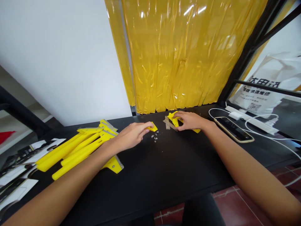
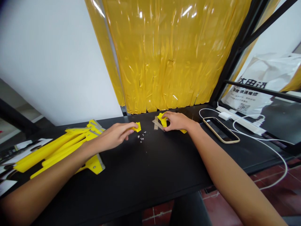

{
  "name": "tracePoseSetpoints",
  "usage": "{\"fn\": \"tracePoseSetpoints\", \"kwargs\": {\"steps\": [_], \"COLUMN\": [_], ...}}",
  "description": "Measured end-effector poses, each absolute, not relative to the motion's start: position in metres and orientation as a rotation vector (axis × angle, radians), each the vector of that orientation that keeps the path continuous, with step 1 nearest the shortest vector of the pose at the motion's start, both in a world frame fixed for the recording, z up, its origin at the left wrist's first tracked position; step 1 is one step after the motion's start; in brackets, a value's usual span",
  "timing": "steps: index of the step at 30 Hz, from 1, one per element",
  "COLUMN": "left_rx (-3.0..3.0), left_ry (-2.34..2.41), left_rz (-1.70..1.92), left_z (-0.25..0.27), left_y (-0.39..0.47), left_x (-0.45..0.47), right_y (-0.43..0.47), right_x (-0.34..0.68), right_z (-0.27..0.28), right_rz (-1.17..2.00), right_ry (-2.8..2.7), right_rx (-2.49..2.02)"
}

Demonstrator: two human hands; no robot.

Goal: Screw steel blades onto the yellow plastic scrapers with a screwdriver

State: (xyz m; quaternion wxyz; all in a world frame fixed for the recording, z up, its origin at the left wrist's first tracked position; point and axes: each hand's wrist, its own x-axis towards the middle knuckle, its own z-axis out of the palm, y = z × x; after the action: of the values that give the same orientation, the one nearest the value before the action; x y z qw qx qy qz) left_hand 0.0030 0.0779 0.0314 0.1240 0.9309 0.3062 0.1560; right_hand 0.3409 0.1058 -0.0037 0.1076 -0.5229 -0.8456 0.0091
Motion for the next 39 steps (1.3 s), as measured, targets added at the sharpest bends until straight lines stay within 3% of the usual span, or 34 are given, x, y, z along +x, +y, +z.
{"fn": "tracePoseSetpoints", "kwargs": {"steps": [20, 25, 29, 35, 39], "left_rx": [2.701, 1.992, 1.339, 0.987, 0.975], "left_ry": [0.943, 0.919, 0.720, 0.682, 0.628], "left_rz": [0.364, 0.785, 1.091, 1.355, 1.381], "left_z": [0.031, 0.036, 0.038, 0.032, 0.029], "left_y": [0.071, 0.070, 0.062, 0.044, 0.037], "left_x": [0.003, 0.014, 0.029, 0.043, 0.048], "right_y": [0.111, 0.092, 0.052, 0.022, 0.026], "right_x": [0.348, 0.320, 0.258, 0.201, 0.204], "right_z": [-0.005, 0.015, 0.026, 0.003, 0.001], "right_rz": [-0.104, -0.157, 0.126, 0.484, 0.481], "right_ry": [-2.390, -2.179, -2.159, -2.017, -1.943], "right_rx": [-1.638, -1.560, -1.174, -1.139, -1.164]}}
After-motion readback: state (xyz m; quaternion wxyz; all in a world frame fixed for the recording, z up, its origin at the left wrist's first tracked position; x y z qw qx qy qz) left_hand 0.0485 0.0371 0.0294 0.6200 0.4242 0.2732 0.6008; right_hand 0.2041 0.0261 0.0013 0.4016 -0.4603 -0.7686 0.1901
